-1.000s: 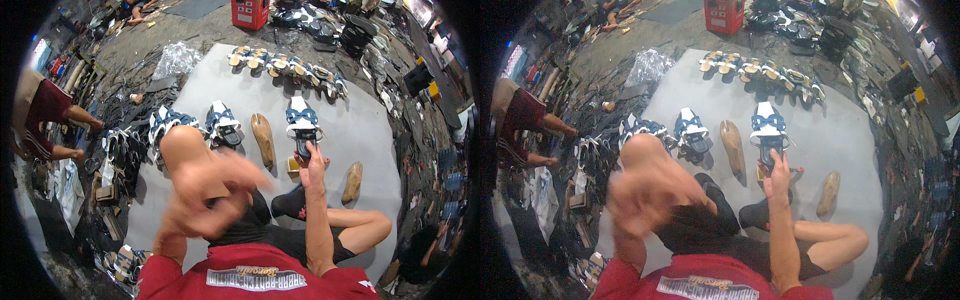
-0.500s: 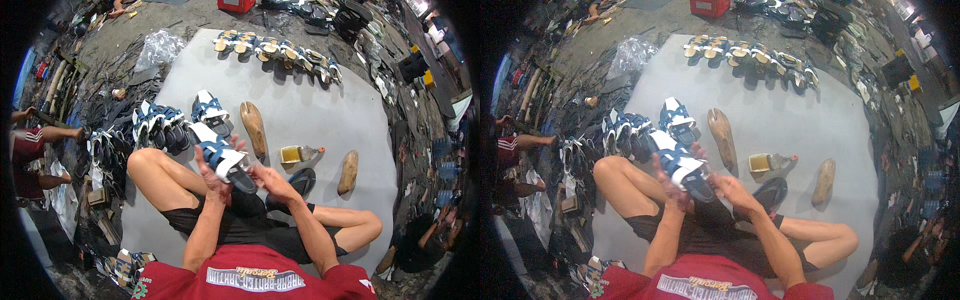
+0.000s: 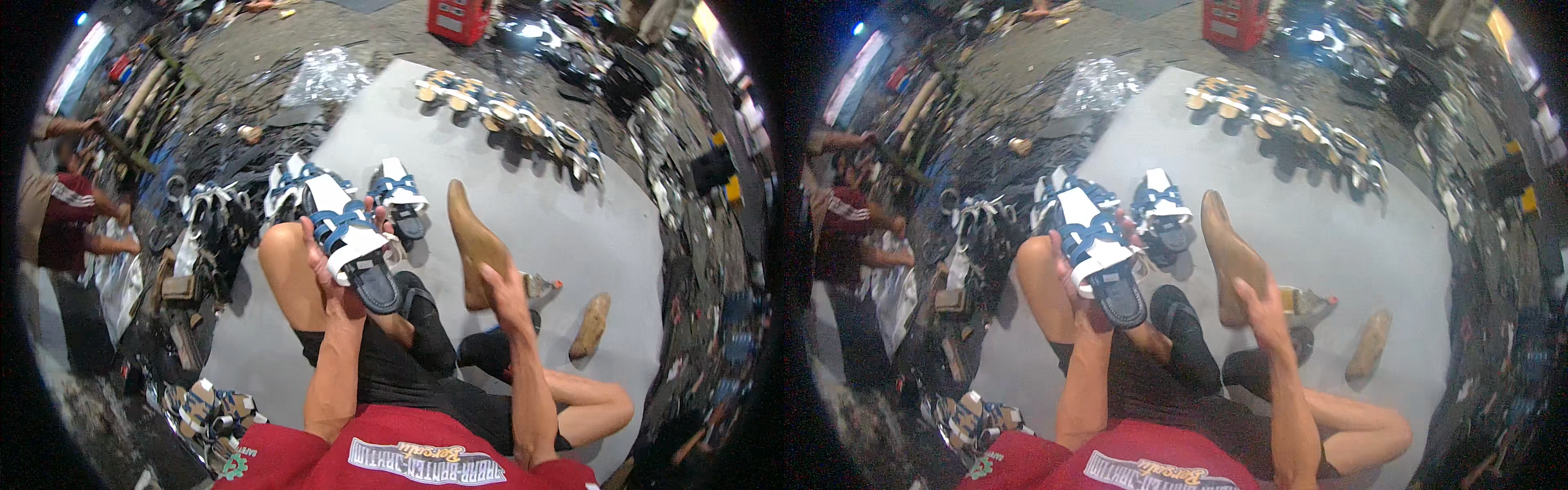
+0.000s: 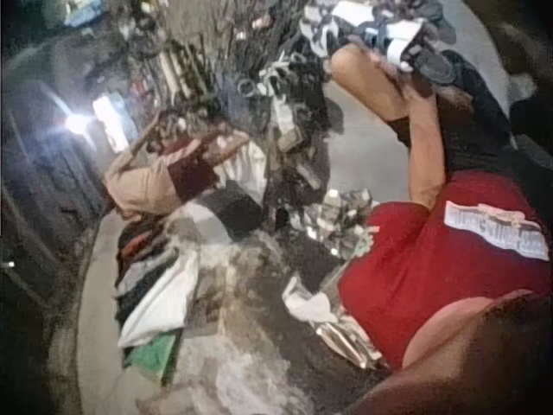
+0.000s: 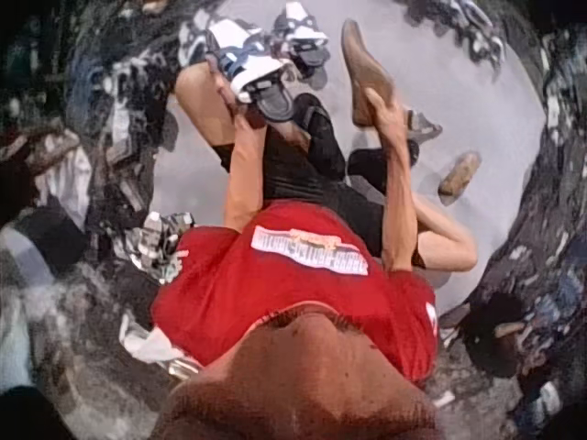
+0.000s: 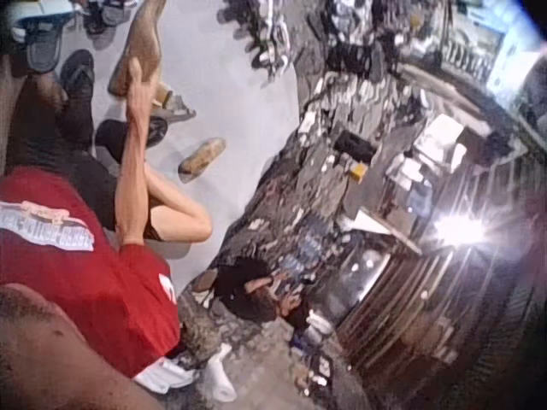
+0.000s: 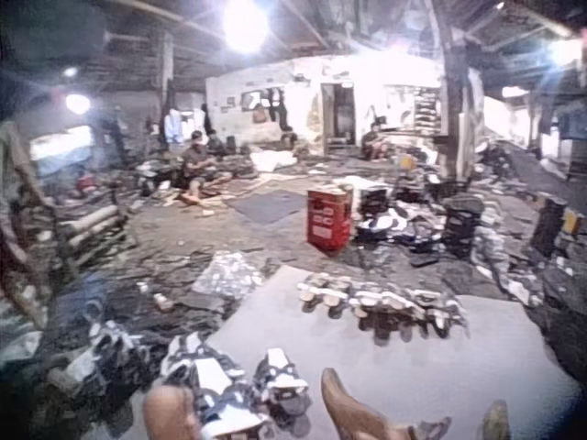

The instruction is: The person sits on the floor and applies glue to the soles of sandals using a brush. They handle each sandal one at a time, dip the brush into a container of glue, and spread it across the sole before placing the sandal down.

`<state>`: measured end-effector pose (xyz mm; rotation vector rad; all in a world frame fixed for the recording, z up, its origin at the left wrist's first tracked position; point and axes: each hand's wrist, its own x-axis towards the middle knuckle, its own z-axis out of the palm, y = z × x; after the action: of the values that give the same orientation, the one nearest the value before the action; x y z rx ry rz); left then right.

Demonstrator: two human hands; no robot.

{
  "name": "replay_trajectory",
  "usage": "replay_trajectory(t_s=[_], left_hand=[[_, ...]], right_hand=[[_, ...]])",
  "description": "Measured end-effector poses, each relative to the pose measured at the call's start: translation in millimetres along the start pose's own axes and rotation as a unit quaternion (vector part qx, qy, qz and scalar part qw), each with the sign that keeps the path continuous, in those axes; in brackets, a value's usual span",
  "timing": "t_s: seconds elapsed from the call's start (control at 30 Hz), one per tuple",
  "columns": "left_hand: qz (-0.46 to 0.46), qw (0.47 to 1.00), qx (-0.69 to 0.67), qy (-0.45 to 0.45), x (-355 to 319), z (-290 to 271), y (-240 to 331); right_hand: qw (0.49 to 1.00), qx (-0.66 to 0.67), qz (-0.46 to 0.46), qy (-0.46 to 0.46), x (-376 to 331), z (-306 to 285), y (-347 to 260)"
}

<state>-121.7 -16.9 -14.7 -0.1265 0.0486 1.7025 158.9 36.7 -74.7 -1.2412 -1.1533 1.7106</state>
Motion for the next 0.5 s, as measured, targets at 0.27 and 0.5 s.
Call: replay_trajectory(t_s=[0.27, 0.5], left_hand=[[0.014, 0.990, 0.129, -0.052, 5.1, 31.5, -42.1], [-0.008, 0.946, 0.322, 0.036, -42.6, 27.7, -68.1]], right_hand=[[0.974, -0.214, -0.056, -0.058, -143.0, 41.7, -99.6], [0.928, -0.242, -0.258, 0.119, -113.4, 106.4, -53.9]])
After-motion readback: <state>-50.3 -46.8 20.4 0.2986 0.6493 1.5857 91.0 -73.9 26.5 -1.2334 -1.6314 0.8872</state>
